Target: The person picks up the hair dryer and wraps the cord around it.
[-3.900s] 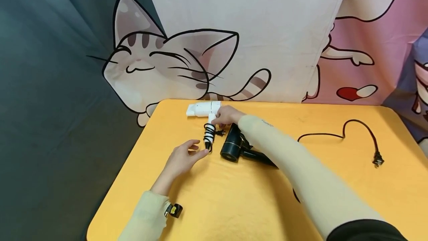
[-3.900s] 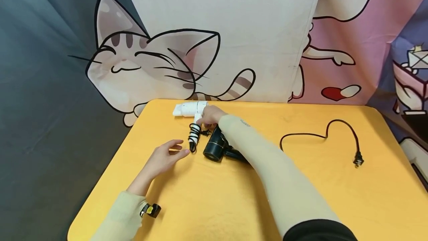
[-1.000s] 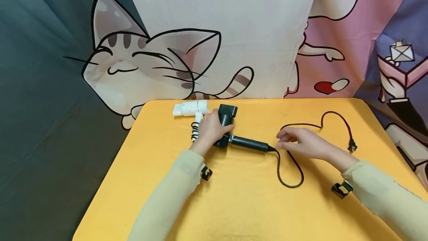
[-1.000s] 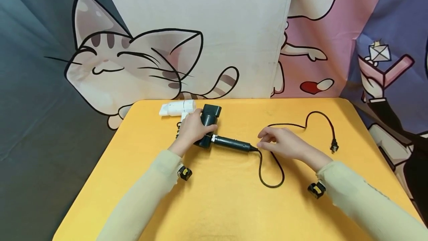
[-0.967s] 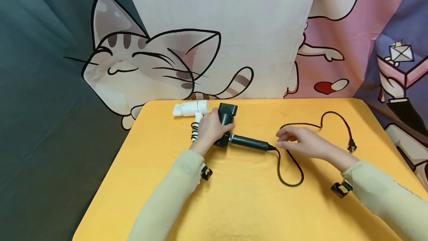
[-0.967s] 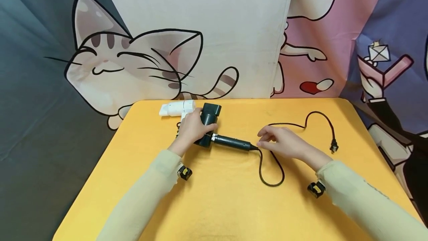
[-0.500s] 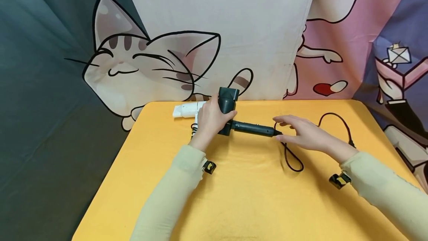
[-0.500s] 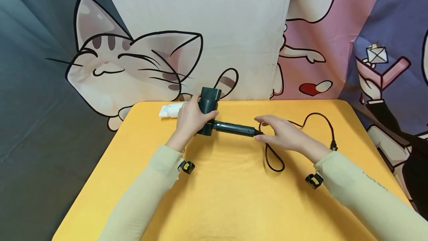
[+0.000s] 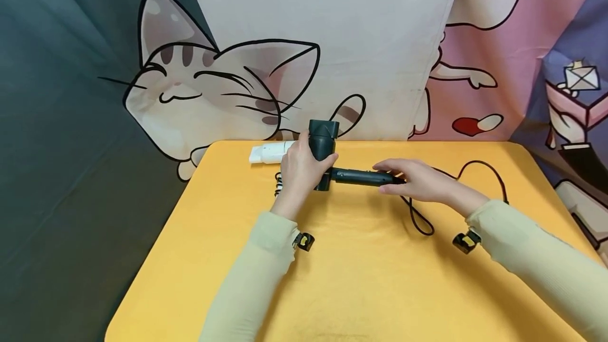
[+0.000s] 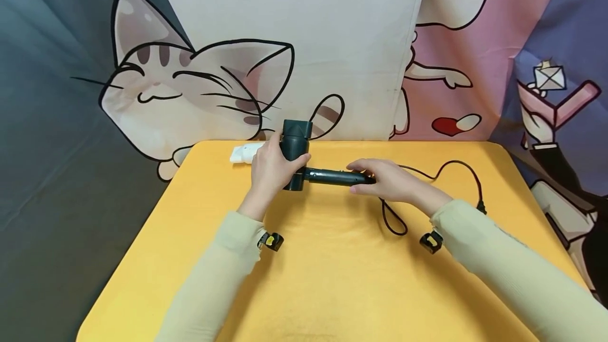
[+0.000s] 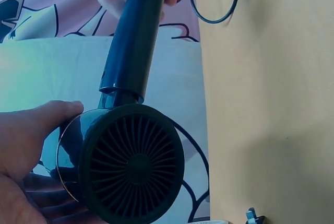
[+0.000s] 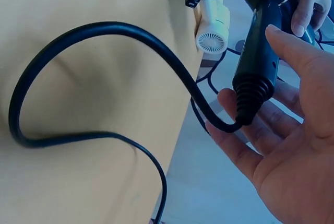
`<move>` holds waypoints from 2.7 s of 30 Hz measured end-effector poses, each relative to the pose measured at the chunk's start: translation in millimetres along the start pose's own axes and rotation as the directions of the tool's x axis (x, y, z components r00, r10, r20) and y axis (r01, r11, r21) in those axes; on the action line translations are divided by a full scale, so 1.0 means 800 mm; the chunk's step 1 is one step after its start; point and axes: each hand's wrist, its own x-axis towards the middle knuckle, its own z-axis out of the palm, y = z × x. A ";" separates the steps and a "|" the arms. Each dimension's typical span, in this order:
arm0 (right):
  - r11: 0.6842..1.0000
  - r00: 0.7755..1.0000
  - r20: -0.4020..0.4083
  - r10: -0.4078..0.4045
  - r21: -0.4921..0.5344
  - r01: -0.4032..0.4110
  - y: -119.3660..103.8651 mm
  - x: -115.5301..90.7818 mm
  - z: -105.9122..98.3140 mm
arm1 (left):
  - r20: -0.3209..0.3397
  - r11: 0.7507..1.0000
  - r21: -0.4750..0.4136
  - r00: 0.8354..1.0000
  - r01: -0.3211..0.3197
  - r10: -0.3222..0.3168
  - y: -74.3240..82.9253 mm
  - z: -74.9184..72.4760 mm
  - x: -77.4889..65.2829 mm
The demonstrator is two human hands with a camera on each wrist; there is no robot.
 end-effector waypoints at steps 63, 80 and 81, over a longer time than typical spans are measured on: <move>0.940 0.989 0.086 0.121 0.311 -0.142 0.026 0.008 -0.009 | 0.667 0.407 -0.704 0.739 0.582 0.097 -0.094 0.030 -0.014; 0.701 0.987 0.108 0.115 0.695 -0.158 0.060 -0.039 0.007 | 0.563 0.363 -0.767 0.826 0.529 -0.014 -0.116 0.020 -0.006; 0.685 0.989 0.102 0.104 0.714 -0.146 0.060 -0.043 0.008 | 0.560 0.365 -0.768 0.828 0.526 -0.015 -0.117 0.020 -0.005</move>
